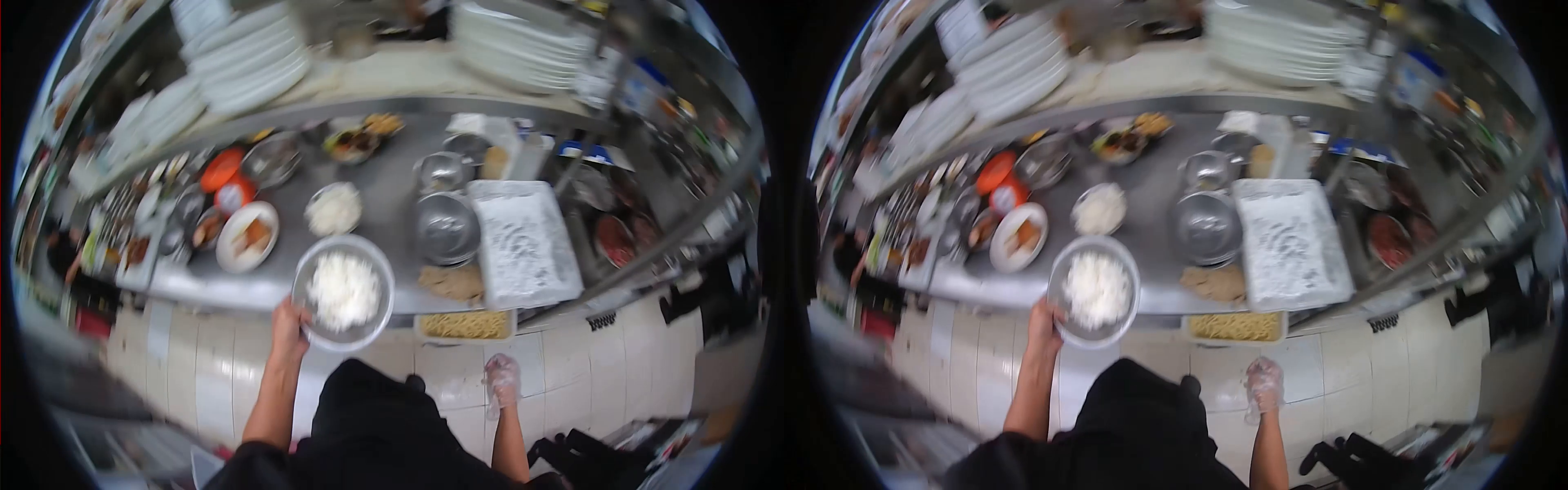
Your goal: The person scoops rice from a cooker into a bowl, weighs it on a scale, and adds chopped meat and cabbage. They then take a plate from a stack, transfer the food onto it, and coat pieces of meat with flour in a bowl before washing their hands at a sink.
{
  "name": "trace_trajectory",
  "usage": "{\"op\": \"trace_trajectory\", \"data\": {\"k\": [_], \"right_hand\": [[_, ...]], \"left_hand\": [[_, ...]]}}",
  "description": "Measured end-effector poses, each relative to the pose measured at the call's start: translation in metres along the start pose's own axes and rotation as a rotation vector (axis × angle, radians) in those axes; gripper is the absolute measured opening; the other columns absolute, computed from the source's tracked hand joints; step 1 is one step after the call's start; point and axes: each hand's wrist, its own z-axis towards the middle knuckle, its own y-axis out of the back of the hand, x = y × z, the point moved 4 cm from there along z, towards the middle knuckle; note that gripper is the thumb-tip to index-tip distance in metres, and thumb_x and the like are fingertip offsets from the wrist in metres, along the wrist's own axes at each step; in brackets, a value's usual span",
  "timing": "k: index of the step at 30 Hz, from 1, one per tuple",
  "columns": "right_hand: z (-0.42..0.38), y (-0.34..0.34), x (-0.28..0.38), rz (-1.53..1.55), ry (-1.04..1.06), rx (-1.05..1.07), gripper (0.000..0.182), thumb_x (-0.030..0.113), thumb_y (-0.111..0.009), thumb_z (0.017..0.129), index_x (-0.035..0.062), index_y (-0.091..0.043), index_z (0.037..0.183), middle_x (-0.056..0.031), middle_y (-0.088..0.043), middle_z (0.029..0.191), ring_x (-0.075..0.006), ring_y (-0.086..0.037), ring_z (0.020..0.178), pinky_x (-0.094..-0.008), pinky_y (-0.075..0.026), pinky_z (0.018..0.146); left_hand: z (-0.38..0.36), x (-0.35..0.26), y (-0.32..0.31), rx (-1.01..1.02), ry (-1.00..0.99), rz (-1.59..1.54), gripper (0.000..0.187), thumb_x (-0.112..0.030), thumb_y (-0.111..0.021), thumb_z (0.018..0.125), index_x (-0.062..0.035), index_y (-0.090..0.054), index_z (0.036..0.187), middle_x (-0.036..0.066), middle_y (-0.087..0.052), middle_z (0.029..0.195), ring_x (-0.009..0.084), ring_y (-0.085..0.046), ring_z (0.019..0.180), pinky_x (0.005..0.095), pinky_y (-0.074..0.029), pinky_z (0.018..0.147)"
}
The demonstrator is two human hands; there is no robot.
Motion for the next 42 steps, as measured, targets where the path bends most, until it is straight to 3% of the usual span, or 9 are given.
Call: {"op": "trace_trajectory", "data": {"k": [4, 6, 7, 12, 14, 16, 29, 31, 42], "right_hand": [[0.018, -0.022, 0.073, 0.129, -0.096, 0.178, 0.011, 0.013, -0.052, 0.074, 0.0053, -0.060, 0.074, -0.0082, -0.052, 0.058, -0.0186, -0.051, 0.054, -0.0346, -0.043, 0.054], [0.027, -0.039, 0.077, -0.009, 0.003, 0.102, 0.013, 0.015, -0.051, 0.078, 0.0059, -0.060, 0.077, -0.0091, -0.053, 0.059, -0.0190, -0.051, 0.054, -0.0363, -0.042, 0.054], [0.028, -0.047, 0.096, -0.182, 0.365, 0.077, 0.017, 0.020, -0.051, 0.082, 0.0055, -0.060, 0.081, -0.0090, -0.053, 0.060, -0.0187, -0.052, 0.055, -0.0359, -0.041, 0.054], [0.038, -0.103, 0.112, -0.313, 0.537, 0.002, 0.026, 0.024, -0.052, 0.086, 0.0032, -0.058, 0.072, -0.0101, -0.050, 0.057, -0.0196, -0.050, 0.054, -0.0341, -0.039, 0.053], [0.031, -0.120, 0.140, -0.464, 0.512, -0.036, 0.029, 0.025, -0.053, 0.086, 0.0025, -0.056, 0.067, -0.0104, -0.048, 0.055, -0.0200, -0.047, 0.052, -0.0339, -0.037, 0.053], [0.032, -0.136, 0.185, -0.194, 0.031, 0.010, 0.034, 0.023, -0.058, 0.084, 0.0021, -0.048, 0.059, -0.0102, -0.043, 0.053, -0.0201, -0.038, 0.052, -0.0351, -0.033, 0.051], [0.037, -0.227, 0.255, 0.103, 0.029, -0.078, 0.035, 0.015, -0.060, 0.085, 0.0076, -0.039, 0.057, 0.0007, -0.038, 0.052, -0.0084, -0.032, 0.052, -0.0270, -0.037, 0.050], [0.031, -0.234, 0.284, 0.084, -0.328, -0.082, 0.034, 0.010, -0.058, 0.086, 0.0086, -0.039, 0.057, 0.0024, -0.036, 0.053, -0.0068, -0.031, 0.051, -0.0248, -0.040, 0.050], [0.066, -0.267, 0.281, -0.040, -0.040, -0.050, 0.031, 0.017, -0.061, 0.084, 0.0081, -0.045, 0.059, 0.0023, -0.040, 0.050, -0.0068, -0.036, 0.046, -0.0255, -0.030, 0.043]], "left_hand": [[0.029, -0.039, 0.028, -0.172, -0.092, -0.087, 0.022, 0.005, -0.043, 0.062, 0.0025, -0.053, 0.081, 0.003, -0.049, 0.060, 0.0113, -0.045, 0.052, 0.0238, -0.037, 0.046], [0.058, -0.060, 0.062, -0.236, -0.163, -0.130, 0.019, 0.005, -0.044, 0.061, 0.0020, -0.053, 0.077, 0.003, -0.048, 0.059, 0.0125, -0.045, 0.052, 0.0244, -0.037, 0.046], [0.072, -0.073, 0.077, -0.252, -0.208, -0.157, 0.017, 0.006, -0.044, 0.060, 0.0015, -0.053, 0.074, 0.004, -0.048, 0.058, 0.0137, -0.046, 0.051, 0.0250, -0.037, 0.046], [0.157, -0.157, 0.142, -0.420, -0.332, -0.251, 0.006, 0.005, -0.047, 0.060, 0.0005, -0.051, 0.061, 0.008, -0.048, 0.056, 0.0174, -0.047, 0.049, 0.0300, -0.036, 0.040], [0.204, -0.188, 0.165, -0.393, -0.312, -0.307, 0.005, 0.005, -0.047, 0.062, 0.0014, -0.051, 0.060, 0.009, -0.047, 0.054, 0.0179, -0.046, 0.045, 0.0305, -0.036, 0.038], [0.253, -0.214, 0.184, -0.382, -0.281, -0.299, 0.004, 0.004, -0.048, 0.063, 0.0017, -0.051, 0.061, 0.008, -0.045, 0.052, 0.0170, -0.044, 0.041, 0.0299, -0.039, 0.039], [0.434, -0.222, 0.243, -0.344, -0.114, -0.092, 0.004, -0.004, -0.051, 0.068, -0.0009, -0.051, 0.065, 0.007, -0.045, 0.055, 0.0150, -0.042, 0.040, 0.0284, -0.044, 0.039], [0.432, -0.220, 0.247, -0.323, -0.109, -0.083, 0.003, -0.003, -0.052, 0.068, -0.0006, -0.052, 0.066, 0.007, -0.045, 0.056, 0.0148, -0.041, 0.041, 0.0281, -0.044, 0.040], [0.407, -0.231, 0.254, -0.321, -0.060, 0.059, 0.019, -0.016, -0.065, 0.070, -0.0014, -0.053, 0.073, 0.004, -0.043, 0.058, 0.0152, -0.045, 0.045, 0.0320, -0.044, 0.042]]}}
